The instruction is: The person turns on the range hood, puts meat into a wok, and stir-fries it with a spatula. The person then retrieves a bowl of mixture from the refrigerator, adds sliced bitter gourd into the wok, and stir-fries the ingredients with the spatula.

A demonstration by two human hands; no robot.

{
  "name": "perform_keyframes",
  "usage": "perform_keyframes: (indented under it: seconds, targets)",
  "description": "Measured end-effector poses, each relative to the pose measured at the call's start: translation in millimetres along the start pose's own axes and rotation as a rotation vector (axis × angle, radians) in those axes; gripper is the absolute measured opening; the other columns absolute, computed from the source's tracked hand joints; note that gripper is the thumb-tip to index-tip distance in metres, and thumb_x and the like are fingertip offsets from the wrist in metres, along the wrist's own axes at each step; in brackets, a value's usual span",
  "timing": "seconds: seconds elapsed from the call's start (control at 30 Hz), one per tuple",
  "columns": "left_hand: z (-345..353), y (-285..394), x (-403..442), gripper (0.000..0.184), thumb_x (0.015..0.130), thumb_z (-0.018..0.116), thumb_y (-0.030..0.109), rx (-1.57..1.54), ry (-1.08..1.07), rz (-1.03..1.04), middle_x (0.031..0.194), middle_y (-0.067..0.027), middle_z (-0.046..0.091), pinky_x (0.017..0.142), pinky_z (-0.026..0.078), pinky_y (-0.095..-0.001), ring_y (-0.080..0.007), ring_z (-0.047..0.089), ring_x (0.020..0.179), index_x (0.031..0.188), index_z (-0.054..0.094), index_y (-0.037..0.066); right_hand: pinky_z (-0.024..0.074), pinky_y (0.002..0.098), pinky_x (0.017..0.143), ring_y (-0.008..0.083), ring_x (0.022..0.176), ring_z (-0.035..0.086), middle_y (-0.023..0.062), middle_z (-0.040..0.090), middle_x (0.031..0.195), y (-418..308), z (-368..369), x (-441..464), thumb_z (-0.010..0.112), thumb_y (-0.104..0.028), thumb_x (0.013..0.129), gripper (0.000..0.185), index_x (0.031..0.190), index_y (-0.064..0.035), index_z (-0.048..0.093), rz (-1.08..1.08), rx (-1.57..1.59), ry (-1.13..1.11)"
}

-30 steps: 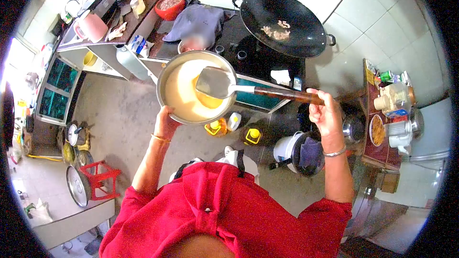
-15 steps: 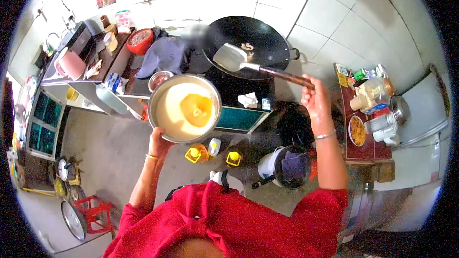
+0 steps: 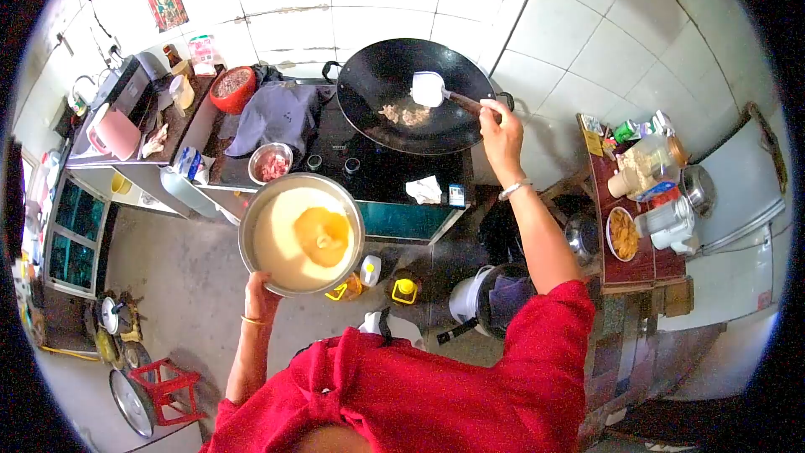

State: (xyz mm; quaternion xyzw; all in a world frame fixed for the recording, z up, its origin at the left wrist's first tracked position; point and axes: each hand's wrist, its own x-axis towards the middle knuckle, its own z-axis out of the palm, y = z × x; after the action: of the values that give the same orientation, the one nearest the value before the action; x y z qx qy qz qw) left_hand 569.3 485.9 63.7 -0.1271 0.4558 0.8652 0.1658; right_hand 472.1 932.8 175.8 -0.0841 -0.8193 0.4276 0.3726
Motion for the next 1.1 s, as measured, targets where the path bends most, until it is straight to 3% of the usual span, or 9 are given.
perform_keyframes:
  seconds: [0.1,0.17,0.33,0.43,0.5,0.63,0.7,0.77,1.1]
  targets:
    - [-11,-1,-6,0.053,0.068,0.045,0.016,-0.033,0.036,0.031,0.102,-0.0081,0.050,0.068,0.049,-0.0352,-0.0215,0.055,0.087,0.120,0.036,0.007,0.0346,0.0188,0.039,0.0050,0.048,0.046,-0.0027,0.050,0.058,2,-3,9,0.057,-0.021,0.079,0.020,0.090,-0.0045,0.062,0.323,0.213,0.057]
    - [-20,3,-10,0.049,0.070,0.046,0.017,0.021,0.029,0.028,0.109,-0.0115,0.050,0.081,0.044,-0.0391,-0.0253,0.052,0.098,0.116,0.040,0.001,0.0304,0.0170,0.033,0.0036,0.045,0.044,-0.0034,0.047,0.055,5,-7,11,0.058,-0.022,0.078,0.019,0.088,-0.0060,0.061,0.434,0.288,0.095]
    - [-22,4,-11,0.050,0.069,0.044,0.016,-0.024,0.074,0.047,0.101,-0.0083,0.050,0.067,0.048,-0.0339,-0.0206,0.054,0.084,0.118,0.038,0.006,0.0369,0.0184,0.034,0.0053,0.039,0.042,0.0003,0.049,0.051,-9,-26,3,0.062,-0.024,0.071,0.018,0.074,-0.0072,0.055,0.660,0.506,0.116]
    - [-21,5,-4,0.050,0.069,0.045,0.017,-0.041,0.072,0.047,0.100,-0.0072,0.051,0.065,0.048,-0.0323,-0.0198,0.054,0.084,0.118,0.037,0.008,0.0378,0.0199,0.036,0.0056,0.039,0.042,-0.0029,0.047,0.051,3,-44,-9,0.057,-0.027,0.076,0.021,0.082,-0.0068,0.057,0.727,0.602,0.102]
    - [-25,4,1,0.043,0.072,0.045,0.020,0.029,0.054,0.032,0.104,-0.0087,0.054,0.077,0.045,-0.0378,-0.0222,0.054,0.092,0.111,0.045,0.002,0.0365,0.0188,0.038,0.0050,0.040,0.041,-0.0039,0.047,0.052,-1,-52,-21,0.054,-0.028,0.078,0.026,0.090,-0.0057,0.057,0.786,0.725,0.087]
    - [-10,13,5,0.043,0.073,0.045,0.020,0.073,0.039,0.014,0.099,-0.0069,0.055,0.069,0.048,-0.0356,-0.0199,0.056,0.086,0.113,0.044,0.004,0.0357,0.0194,0.038,0.0043,0.041,0.039,-0.0028,0.048,0.053,-22,-67,-50,0.049,-0.027,0.082,0.029,0.100,-0.0048,0.054,0.835,0.846,-0.058]
    - [-4,16,8,0.043,0.072,0.045,0.020,0.043,0.053,0.042,0.097,-0.0075,0.055,0.066,0.049,-0.0347,-0.0203,0.057,0.084,0.113,0.043,0.005,0.0358,0.0198,0.038,0.0046,0.041,0.039,-0.0023,0.047,0.053,-46,-69,-70,0.049,-0.027,0.082,0.028,0.099,-0.0047,0.054,0.806,0.821,-0.114]
    - [-8,15,14,0.064,0.067,0.046,0.021,0.095,-0.024,0.027,0.110,-0.0094,0.046,0.065,0.050,-0.0370,-0.0220,0.054,0.089,0.127,0.023,0.013,0.0359,0.0202,0.038,0.0049,0.041,0.039,-0.0017,0.047,0.052,-72,-67,-86,0.049,-0.027,0.083,0.028,0.098,-0.0045,0.055,0.771,0.792,-0.154]
    - [1,25,3,0.066,0.066,0.047,0.024,0.202,-0.011,0.091,0.111,-0.0104,0.043,0.065,0.050,-0.0389,-0.0248,0.053,0.092,0.127,0.022,0.014,0.0381,0.0181,0.039,0.0049,0.043,0.039,0.0010,0.048,0.054,-153,-44,-117,0.047,-0.014,0.083,0.023,0.093,0.0034,0.058,0.326,0.361,-0.451]
